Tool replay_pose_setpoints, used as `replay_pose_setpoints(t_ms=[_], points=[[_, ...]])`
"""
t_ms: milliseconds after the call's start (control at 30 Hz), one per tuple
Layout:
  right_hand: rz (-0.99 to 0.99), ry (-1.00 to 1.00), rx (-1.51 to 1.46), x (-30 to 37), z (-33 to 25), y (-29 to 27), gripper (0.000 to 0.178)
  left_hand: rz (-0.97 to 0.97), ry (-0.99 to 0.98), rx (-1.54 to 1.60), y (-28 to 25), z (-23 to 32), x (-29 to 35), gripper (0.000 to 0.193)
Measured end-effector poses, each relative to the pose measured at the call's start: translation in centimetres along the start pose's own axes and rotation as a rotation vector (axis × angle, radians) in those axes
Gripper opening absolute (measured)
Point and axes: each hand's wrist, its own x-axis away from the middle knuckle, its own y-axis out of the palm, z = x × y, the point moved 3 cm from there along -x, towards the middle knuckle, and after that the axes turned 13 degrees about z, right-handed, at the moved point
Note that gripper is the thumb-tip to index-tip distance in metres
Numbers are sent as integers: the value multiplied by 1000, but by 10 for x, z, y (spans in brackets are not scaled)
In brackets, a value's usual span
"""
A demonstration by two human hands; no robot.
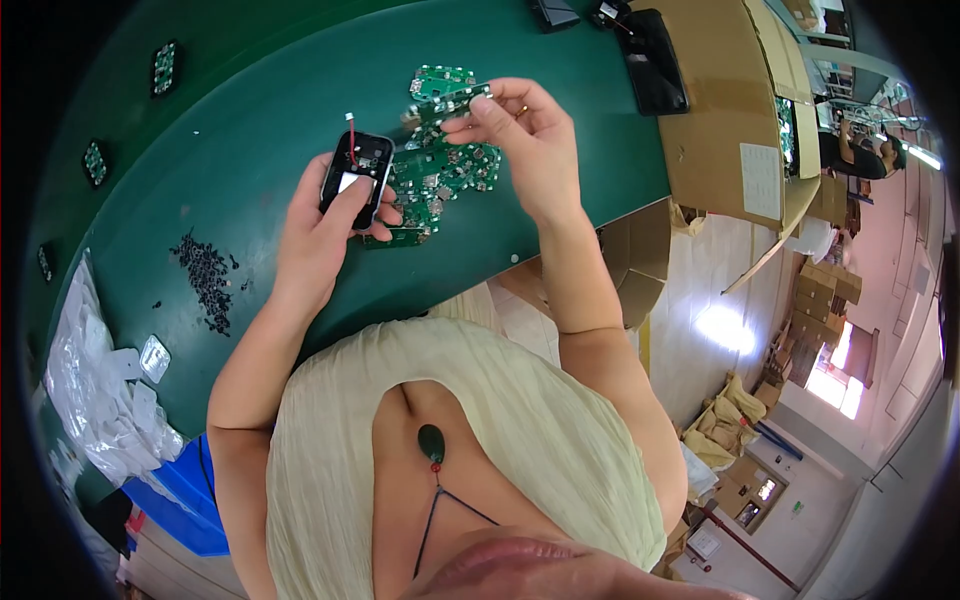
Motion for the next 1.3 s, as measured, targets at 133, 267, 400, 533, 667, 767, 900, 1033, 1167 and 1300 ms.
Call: replay_pose_setpoints(t_ms=[133, 267, 400, 533, 667, 767, 900, 1033, 1167, 1300], points=[[2, -12, 95, 10, -3, 0, 12, 41, 145, -62, -3, -3, -4, 21], [-49, 203, -173, 21, -9, 11, 10, 144, 430, -174, -14, -8, -8, 22], [-187, 352, -308, 29, -9, 27, 15, 151, 490, -245, -10, -7, -7, 22], [-225, 372, -287, 33, -7, 40, 22, 181, 607, -347, -9, -1, -3, 22], [-227, 370, -243, 36, -9, 45, 22, 181, 582, -305, -10, 0, -3, 22], [-206, 364, -230, 37, -8, 45, 22, 186, 608, -270, -10, 1, -3, 23], [-189, 355, -222, 37, -8, 44, 21, 187, 609, -270, -12, -2, -6, 23], [-173, 362, -232, 36, -7, 44, 22, 199, 599, -264, -14, -3, -7, 24], [-192, 370, -238, 36, -7, 44, 21, 190, 603, -277, -11, 1, -5, 23], [-200, 379, -241, 36, -8, 45, 21, 192, 576, -290, -11, 1, -5, 23]])
